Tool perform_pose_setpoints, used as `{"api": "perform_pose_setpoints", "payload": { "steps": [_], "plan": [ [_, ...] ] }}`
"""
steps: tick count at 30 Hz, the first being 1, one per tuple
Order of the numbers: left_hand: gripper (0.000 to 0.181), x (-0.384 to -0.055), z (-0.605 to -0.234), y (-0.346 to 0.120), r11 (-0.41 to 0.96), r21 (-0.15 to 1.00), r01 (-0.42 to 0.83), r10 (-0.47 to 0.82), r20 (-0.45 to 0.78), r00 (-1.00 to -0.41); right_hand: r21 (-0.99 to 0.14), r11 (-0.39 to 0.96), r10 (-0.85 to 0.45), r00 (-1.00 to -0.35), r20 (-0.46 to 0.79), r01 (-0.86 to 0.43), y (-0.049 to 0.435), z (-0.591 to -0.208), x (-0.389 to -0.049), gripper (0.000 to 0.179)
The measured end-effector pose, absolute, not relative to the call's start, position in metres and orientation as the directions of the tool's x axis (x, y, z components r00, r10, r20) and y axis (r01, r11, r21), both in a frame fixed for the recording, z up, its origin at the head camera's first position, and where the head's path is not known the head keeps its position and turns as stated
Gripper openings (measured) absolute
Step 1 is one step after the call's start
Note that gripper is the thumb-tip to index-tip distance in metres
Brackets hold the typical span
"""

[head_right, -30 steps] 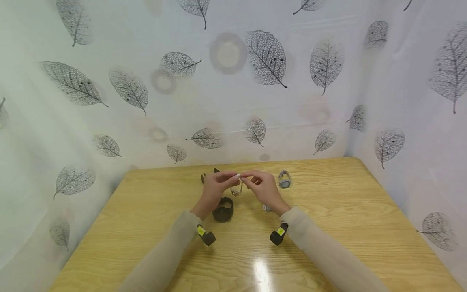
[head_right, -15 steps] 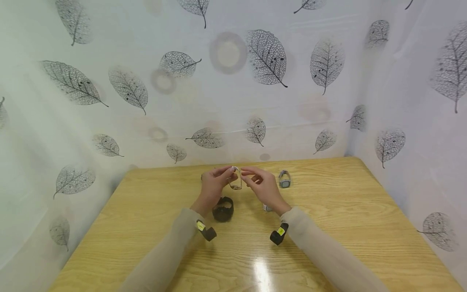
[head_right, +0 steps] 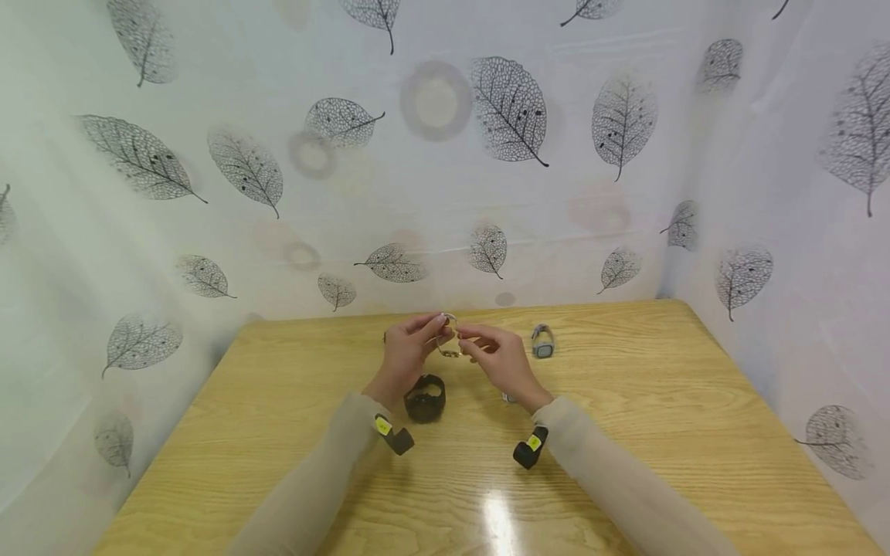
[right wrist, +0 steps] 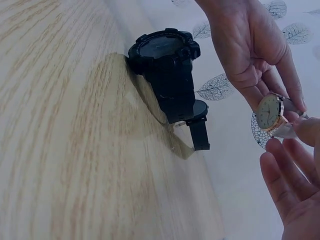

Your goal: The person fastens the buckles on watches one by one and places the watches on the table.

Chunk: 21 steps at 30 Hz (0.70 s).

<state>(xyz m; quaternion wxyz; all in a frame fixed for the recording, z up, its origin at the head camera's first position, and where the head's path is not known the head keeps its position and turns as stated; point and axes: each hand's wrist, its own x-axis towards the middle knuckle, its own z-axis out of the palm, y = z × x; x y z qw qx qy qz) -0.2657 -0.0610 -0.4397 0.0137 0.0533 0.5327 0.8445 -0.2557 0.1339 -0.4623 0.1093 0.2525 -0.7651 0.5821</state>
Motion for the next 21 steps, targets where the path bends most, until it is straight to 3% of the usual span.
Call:
{"api": "perform_pose_setpoints", "payload": {
  "steps": [11, 21],
  "plan": [
    [0.043, -0.266, -0.447, -0.071, -0.149, 0.983, 0.104, 0.223, 0.136, -0.965, -0.915, 0.080, -0.253, -0.896, 0.365, -0.395, 0.142, -0.456, -0.260, 0.033],
    [0.038, -0.267, -0.453, -0.075, -0.072, 0.977, 0.200, 0.271, 0.212, -0.939, -0.940, 0.063, -0.269, -0.913, 0.308, -0.336, 0.148, -0.457, -0.266, 0.034]
  ]
}}
